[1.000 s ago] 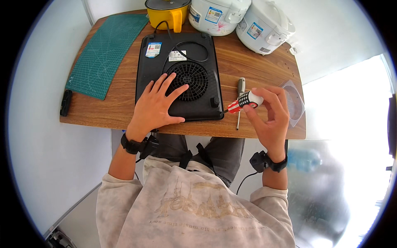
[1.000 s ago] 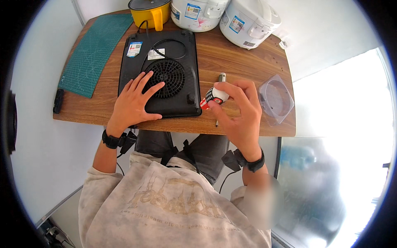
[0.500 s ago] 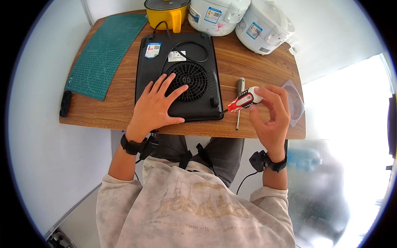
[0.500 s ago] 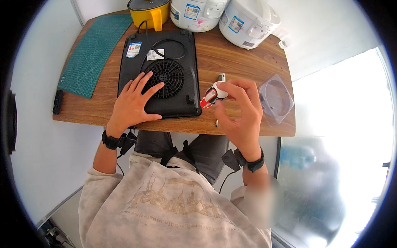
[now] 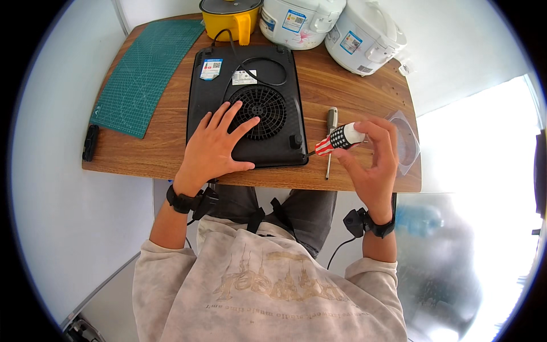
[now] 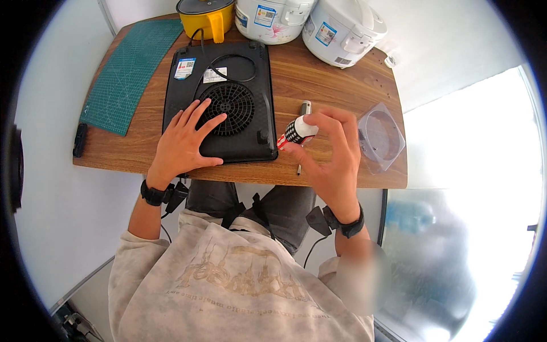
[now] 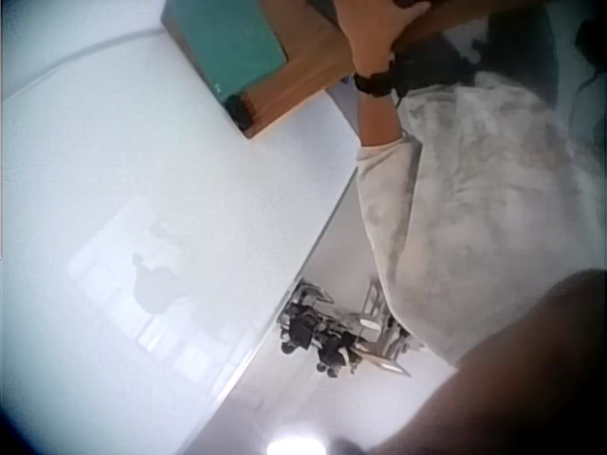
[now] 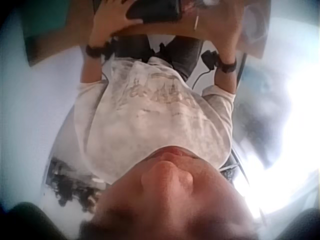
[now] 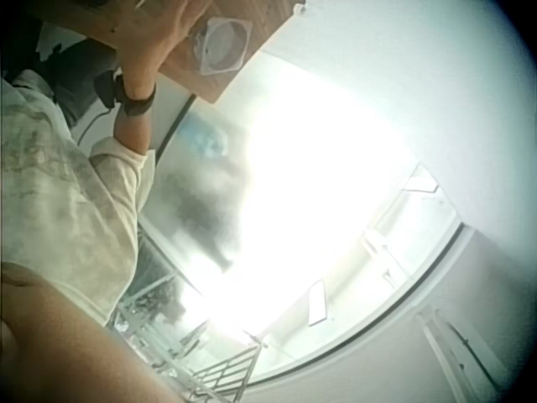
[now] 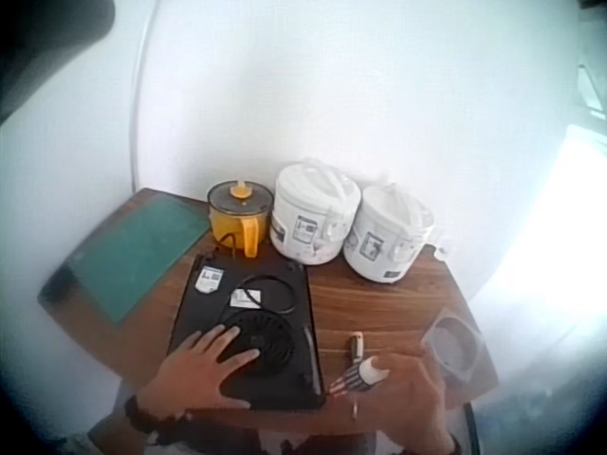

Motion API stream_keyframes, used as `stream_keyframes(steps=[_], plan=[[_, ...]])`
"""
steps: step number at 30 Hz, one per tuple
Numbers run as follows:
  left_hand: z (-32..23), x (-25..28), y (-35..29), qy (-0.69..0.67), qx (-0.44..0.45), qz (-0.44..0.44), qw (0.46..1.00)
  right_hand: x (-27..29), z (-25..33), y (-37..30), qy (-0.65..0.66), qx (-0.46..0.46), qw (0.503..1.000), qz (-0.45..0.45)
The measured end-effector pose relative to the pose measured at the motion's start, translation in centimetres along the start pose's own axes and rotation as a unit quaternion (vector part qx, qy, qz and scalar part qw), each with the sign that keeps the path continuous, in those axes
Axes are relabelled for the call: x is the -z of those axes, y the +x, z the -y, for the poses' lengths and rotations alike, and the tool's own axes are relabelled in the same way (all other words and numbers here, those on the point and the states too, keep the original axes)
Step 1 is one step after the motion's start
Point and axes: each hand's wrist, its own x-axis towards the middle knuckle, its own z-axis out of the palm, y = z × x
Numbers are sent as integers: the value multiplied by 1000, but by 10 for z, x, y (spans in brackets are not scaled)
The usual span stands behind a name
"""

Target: The person uses a screwdriver to fasten screws into the underside of a black portable induction cooktop. They place screws into holes, tighten them, and reposition the cooktop to access different screw locations. The cooktop is flipped to show the top surface at the end.

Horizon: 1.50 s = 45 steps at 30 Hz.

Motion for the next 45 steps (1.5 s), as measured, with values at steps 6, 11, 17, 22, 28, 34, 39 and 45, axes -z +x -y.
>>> stream_keyframes(steps=[6,11,17,22,28,34,39,45], plan=[[0,0,0,2,-1,2,1000,7,-3,2,-42,35,998,15],[0,0,0,4,0,4,1000,2,-6,2,-31,21,999,-5],[0,-2,-1,7,2,7,1000,2,-1,1,-5,12,1000,18],[1,-2,-2,7,1,5,1000,7,-6,-1,8,-13,998,62],[0,-2,0,3,-2,-2,1000,1,2,-3,80,-30,995,44],[0,-1,-2,5,1,-5,1000,4,-7,2,165,-123,972,112],[-1,-3,0,5,-3,-5,1000,-7,-12,5,173,-139,971,88],[-1,0,-2,2,-2,-6,1000,9,19,6,-58,-153,981,104]])
